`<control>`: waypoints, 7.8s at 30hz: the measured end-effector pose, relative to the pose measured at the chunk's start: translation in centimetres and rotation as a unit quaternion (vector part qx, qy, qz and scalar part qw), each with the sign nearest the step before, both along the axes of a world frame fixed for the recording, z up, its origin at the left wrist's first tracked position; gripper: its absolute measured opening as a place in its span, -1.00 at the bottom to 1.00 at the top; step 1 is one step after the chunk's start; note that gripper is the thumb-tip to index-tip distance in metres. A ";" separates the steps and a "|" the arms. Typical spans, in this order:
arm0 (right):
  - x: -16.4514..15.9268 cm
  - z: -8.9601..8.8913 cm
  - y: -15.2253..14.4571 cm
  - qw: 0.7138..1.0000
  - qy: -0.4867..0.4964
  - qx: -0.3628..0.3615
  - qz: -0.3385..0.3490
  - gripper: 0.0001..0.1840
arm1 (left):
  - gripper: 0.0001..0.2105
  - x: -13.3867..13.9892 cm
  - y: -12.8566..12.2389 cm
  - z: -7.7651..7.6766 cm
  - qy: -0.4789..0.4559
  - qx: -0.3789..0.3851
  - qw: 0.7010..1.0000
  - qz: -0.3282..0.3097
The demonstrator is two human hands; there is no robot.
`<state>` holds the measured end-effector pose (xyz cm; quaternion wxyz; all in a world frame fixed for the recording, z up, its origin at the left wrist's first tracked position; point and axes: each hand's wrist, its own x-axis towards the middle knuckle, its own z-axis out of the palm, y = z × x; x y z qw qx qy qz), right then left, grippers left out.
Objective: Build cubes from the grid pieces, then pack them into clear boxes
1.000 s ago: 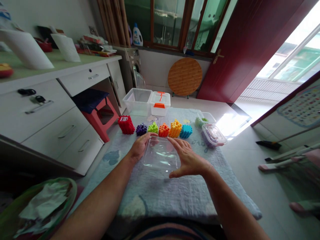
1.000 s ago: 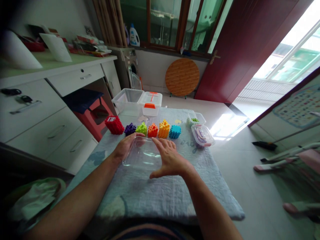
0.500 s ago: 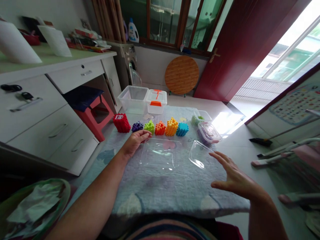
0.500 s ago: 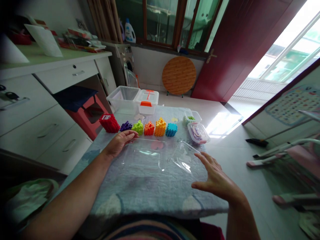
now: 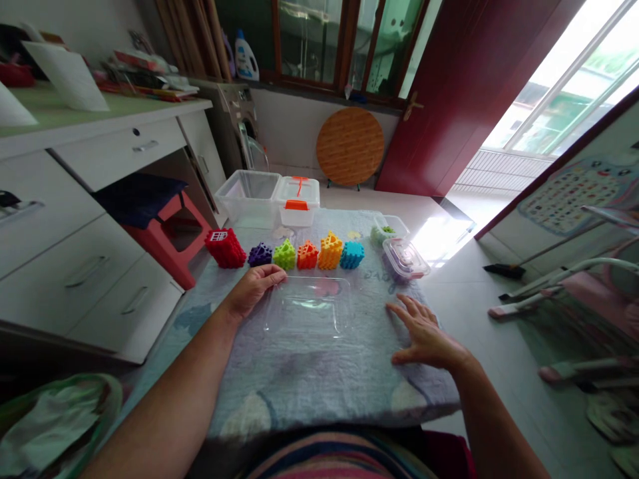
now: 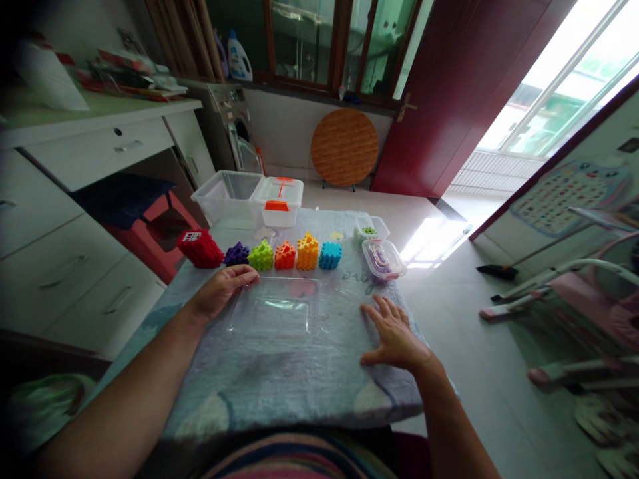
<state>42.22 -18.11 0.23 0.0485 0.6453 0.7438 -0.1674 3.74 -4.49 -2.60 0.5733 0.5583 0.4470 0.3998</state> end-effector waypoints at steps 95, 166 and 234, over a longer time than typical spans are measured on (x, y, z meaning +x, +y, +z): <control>-15.3 5.8 8.9 0.962 0.170 0.035 0.211 -0.49 | -0.78 0.8 -0.5 0.4 -0.047 0.007 0.999 0.009; -17.1 7.4 7.0 0.953 -0.126 0.044 0.271 -0.61 | -0.76 1.0 -0.8 0.8 -0.027 0.017 0.999 0.001; -5.9 5.2 0.4 0.979 0.150 0.108 0.083 0.13 | -0.68 -0.3 -0.2 0.7 -0.028 -0.028 0.999 -0.011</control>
